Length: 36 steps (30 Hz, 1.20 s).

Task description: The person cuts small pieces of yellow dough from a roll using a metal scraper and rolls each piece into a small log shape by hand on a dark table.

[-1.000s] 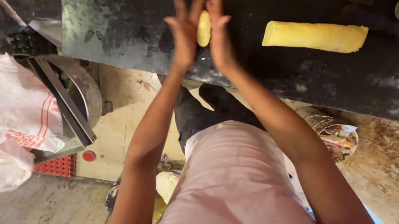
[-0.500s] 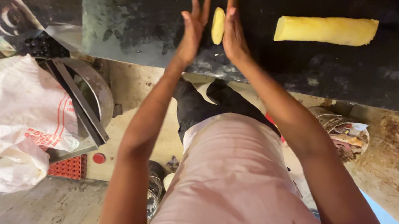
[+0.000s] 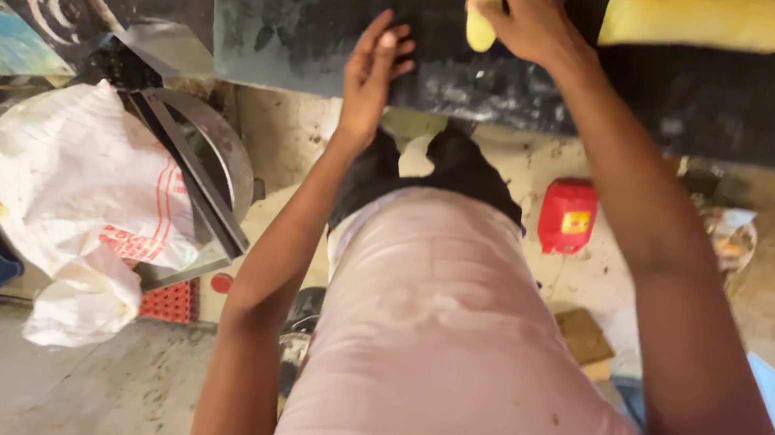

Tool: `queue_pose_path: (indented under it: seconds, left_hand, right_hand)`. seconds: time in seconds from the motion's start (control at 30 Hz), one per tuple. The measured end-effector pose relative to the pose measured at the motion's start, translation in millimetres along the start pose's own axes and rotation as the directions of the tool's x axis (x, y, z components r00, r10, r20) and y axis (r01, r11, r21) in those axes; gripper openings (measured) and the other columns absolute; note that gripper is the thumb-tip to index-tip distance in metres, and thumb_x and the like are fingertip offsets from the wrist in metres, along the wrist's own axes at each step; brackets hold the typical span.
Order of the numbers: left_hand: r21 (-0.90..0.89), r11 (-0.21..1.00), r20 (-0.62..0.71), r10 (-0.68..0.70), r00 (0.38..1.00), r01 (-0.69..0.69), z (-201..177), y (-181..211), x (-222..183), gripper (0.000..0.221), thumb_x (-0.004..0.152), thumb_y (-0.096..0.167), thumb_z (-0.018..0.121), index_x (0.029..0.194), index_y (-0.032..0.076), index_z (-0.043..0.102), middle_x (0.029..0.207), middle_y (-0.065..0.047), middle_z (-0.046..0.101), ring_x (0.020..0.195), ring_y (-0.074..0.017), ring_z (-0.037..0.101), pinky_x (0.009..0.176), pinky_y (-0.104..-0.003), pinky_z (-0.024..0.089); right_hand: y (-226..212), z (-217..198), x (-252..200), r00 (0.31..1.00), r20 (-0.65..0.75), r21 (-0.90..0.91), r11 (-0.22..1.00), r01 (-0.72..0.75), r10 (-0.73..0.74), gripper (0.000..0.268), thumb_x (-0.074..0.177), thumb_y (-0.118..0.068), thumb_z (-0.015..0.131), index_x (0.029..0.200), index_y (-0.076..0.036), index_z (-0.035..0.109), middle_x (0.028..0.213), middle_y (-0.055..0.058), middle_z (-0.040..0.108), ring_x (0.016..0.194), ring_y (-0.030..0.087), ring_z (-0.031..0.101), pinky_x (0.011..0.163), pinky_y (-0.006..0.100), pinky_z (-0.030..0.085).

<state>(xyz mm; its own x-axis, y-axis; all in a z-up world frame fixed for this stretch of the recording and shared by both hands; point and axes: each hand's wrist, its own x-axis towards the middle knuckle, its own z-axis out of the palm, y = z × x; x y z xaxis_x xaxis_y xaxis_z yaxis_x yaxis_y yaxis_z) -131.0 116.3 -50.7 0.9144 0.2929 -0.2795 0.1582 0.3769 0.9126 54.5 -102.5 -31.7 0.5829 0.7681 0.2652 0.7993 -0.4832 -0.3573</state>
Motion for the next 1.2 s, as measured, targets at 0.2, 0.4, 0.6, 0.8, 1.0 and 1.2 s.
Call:
queue_pose_path:
  seconds: [0.2,0.4,0.6,0.8,1.0,1.2]
  left_hand:
    - [-0.146,0.977,0.186,-0.127,0.974,0.155,21.3,6.5,-2.2,0.072,0.100,0.024,0.070,0.159,0.008,0.031,0.148,-0.011,0.052,0.123,-0.0170,0.060,0.101,-0.035,0.057]
    - [-0.269,0.961,0.149,-0.021,0.989,0.060,0.1,50.5,14.8,0.045,0.104,0.016,0.069,0.145,0.001,0.059,0.131,-0.010,0.071,0.111,-0.0174,0.071,0.099,-0.036,0.059]
    - [-0.282,0.959,0.046,0.011,0.999,0.002,-59.0,58.9,49.2,0.039,0.103,0.012,0.072,0.138,-0.004,0.065,0.128,-0.012,0.073,0.112,-0.0166,0.070,0.100,-0.034,0.059]
    - [0.255,0.967,-0.298,0.080,0.951,-0.002,-97.6,49.9,65.2,0.044,0.102,0.018,0.070,0.140,-0.003,0.062,0.128,-0.019,0.064,0.103,-0.0189,0.066,0.086,-0.034,0.057]
    - [0.386,0.879,-0.143,0.358,0.923,-0.281,-142.7,55.4,94.1,0.057,0.113,0.036,0.051,0.157,0.000,0.044,0.162,-0.017,0.046,0.149,-0.0269,0.046,0.125,-0.037,0.035]
    - [0.627,0.665,0.250,0.323,0.913,-0.406,-133.1,40.9,152.7,0.064,0.118,0.042,0.029,0.168,0.002,0.023,0.177,-0.019,0.014,0.166,-0.0334,0.005,0.137,-0.043,0.007]
  right_hand:
    - [-57.1,-37.5,14.7,0.908,0.256,0.520,0.745,-0.418,0.331,0.069,0.091,-0.026,0.091,0.140,-0.002,0.050,0.101,0.012,0.067,0.088,0.023,0.069,0.076,0.034,0.056]
    - [-102.1,-27.4,70.6,0.985,0.155,0.681,0.714,-0.164,0.078,0.038,0.095,-0.011,0.086,0.128,0.000,0.072,0.113,0.014,0.068,0.089,0.018,0.069,0.072,0.025,0.059]
    - [-86.9,29.3,133.3,0.843,0.488,0.684,0.501,-0.530,0.225,0.034,0.098,-0.027,0.082,0.122,-0.005,0.073,0.101,0.006,0.073,0.081,0.014,0.068,0.073,0.025,0.056]
    - [-78.3,106.0,179.7,0.881,0.228,0.593,0.658,-0.463,0.415,0.033,0.100,-0.030,0.084,0.113,-0.002,0.074,0.096,0.008,0.077,0.085,0.016,0.073,0.074,0.031,0.058]
    - [-130.0,160.6,136.1,0.857,-0.254,0.478,0.828,-0.292,0.449,0.063,0.093,-0.008,0.079,0.149,0.003,0.050,0.154,0.026,0.049,0.144,0.037,0.046,0.118,0.043,0.041]
    - [-130.5,165.8,164.1,0.922,-0.001,0.705,0.654,-0.274,0.388,0.066,0.103,0.001,0.061,0.161,0.001,0.030,0.172,0.025,0.018,0.160,0.036,0.024,0.127,0.038,0.036]
